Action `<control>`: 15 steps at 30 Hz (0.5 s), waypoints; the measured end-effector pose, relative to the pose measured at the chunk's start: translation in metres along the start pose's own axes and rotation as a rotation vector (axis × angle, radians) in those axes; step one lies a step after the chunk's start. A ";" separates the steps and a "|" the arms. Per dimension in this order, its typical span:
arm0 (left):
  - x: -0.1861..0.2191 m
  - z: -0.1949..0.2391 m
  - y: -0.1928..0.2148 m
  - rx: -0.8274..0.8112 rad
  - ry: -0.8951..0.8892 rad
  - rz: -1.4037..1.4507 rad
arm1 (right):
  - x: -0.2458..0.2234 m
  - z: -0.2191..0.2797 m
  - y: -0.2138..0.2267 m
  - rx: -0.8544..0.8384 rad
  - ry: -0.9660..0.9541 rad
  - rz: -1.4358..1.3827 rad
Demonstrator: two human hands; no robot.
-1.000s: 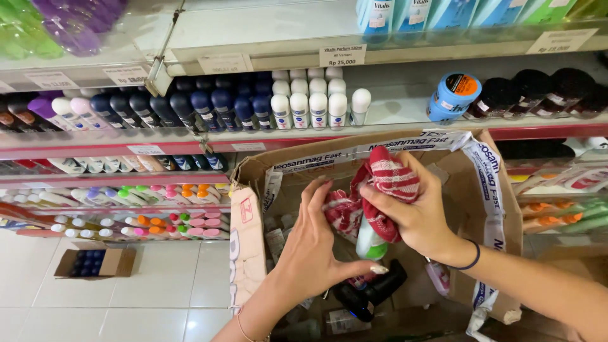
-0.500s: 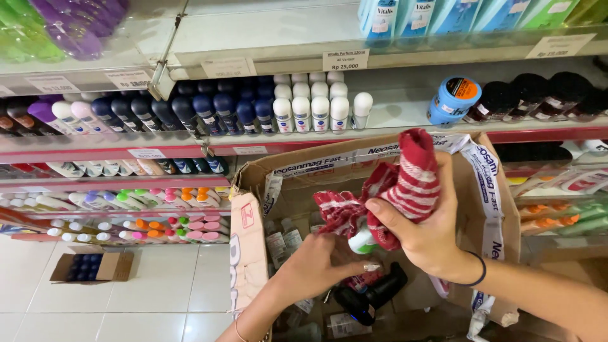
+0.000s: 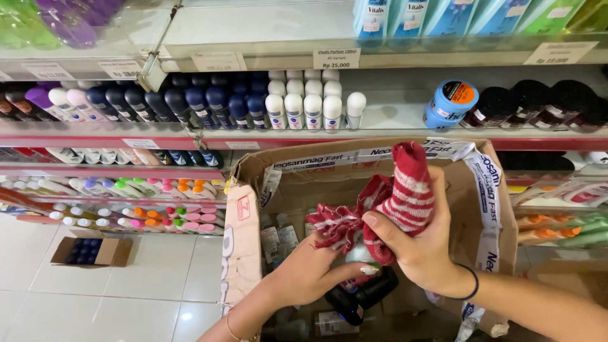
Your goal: Scanning and organizing perfume bottles on store shelves.
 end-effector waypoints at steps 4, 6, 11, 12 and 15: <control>0.014 -0.003 0.001 -0.087 -0.232 0.094 | -0.004 0.001 0.007 0.026 -0.078 -0.087; -0.029 0.006 -0.026 -0.467 0.191 0.013 | -0.006 0.005 0.006 0.004 -0.093 -0.105; -0.046 0.028 -0.040 -0.706 0.137 0.335 | -0.006 0.009 0.002 -0.051 -0.012 -0.153; -0.041 0.029 -0.040 -0.768 0.138 0.340 | -0.004 0.010 0.003 -0.062 0.013 -0.105; -0.036 0.028 -0.037 -0.820 0.200 0.299 | 0.000 0.009 0.007 -0.066 0.074 -0.029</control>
Point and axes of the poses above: each hand's wrist, its own z-axis away from the middle knuckle, its own y-axis out of the back of the hand, x = y × z, the point moved 7 cm from there along -z, towards the middle knuckle, and after that the axes turned 4 degrees about -x, right-handed, at the moved point
